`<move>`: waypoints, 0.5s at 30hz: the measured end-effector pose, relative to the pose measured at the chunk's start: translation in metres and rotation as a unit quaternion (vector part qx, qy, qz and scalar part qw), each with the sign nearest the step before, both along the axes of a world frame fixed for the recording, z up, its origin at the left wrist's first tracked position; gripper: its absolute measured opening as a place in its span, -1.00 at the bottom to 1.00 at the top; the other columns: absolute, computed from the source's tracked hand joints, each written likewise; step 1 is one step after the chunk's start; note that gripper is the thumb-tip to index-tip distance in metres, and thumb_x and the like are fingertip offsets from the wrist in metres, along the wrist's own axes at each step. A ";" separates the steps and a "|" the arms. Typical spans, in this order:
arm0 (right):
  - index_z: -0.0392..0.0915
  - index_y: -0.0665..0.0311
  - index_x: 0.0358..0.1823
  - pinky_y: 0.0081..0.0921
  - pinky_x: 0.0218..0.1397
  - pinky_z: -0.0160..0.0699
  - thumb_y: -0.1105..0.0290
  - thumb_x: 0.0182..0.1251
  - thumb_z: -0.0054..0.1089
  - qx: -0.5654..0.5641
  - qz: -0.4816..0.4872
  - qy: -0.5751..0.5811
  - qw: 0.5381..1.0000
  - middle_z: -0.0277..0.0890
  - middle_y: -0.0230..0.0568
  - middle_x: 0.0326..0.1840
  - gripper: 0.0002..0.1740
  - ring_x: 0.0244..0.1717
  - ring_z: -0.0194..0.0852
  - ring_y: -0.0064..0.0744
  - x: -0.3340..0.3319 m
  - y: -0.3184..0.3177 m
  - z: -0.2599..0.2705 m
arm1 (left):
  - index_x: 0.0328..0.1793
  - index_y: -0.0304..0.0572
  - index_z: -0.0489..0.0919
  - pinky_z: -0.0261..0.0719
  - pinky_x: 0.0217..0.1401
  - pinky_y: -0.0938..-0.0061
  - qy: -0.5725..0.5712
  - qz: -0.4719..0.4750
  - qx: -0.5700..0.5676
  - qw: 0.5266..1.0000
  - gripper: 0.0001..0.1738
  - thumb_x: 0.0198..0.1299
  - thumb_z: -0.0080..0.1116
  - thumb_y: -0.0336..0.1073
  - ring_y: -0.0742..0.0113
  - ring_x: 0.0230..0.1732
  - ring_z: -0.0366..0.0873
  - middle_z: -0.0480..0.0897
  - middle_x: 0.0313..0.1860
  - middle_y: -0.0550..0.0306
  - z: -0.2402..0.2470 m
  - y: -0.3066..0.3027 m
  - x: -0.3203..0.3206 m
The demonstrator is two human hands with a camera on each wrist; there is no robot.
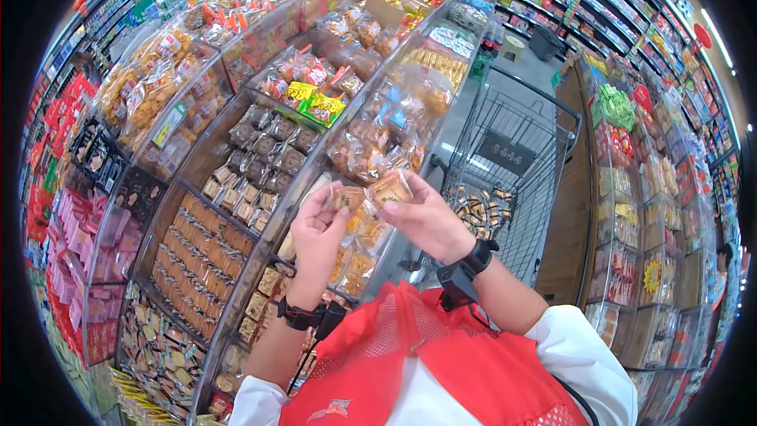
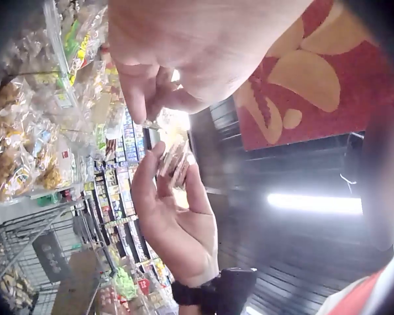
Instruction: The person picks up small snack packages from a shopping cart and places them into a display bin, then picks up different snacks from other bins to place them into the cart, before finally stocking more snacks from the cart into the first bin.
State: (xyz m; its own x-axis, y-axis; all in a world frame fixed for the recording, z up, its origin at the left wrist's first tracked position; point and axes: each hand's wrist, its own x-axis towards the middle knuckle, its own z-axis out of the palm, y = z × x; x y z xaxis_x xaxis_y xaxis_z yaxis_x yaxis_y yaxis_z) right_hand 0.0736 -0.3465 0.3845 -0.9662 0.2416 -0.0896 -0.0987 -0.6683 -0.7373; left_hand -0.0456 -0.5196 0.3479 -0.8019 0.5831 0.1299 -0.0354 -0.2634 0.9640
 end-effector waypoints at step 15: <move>0.39 0.19 0.62 -0.38 0.23 0.62 0.47 0.40 0.42 0.555 0.020 0.048 0.830 0.32 -0.13 0.27 -0.25 0.28 0.46 -0.25 -0.071 -0.073 -0.023 | 0.50 -0.11 0.21 0.61 0.22 0.45 -0.113 0.152 0.075 0.979 -0.43 0.49 0.22 -0.43 0.40 0.22 0.52 0.48 0.36 0.02 -0.004 -0.051 0.031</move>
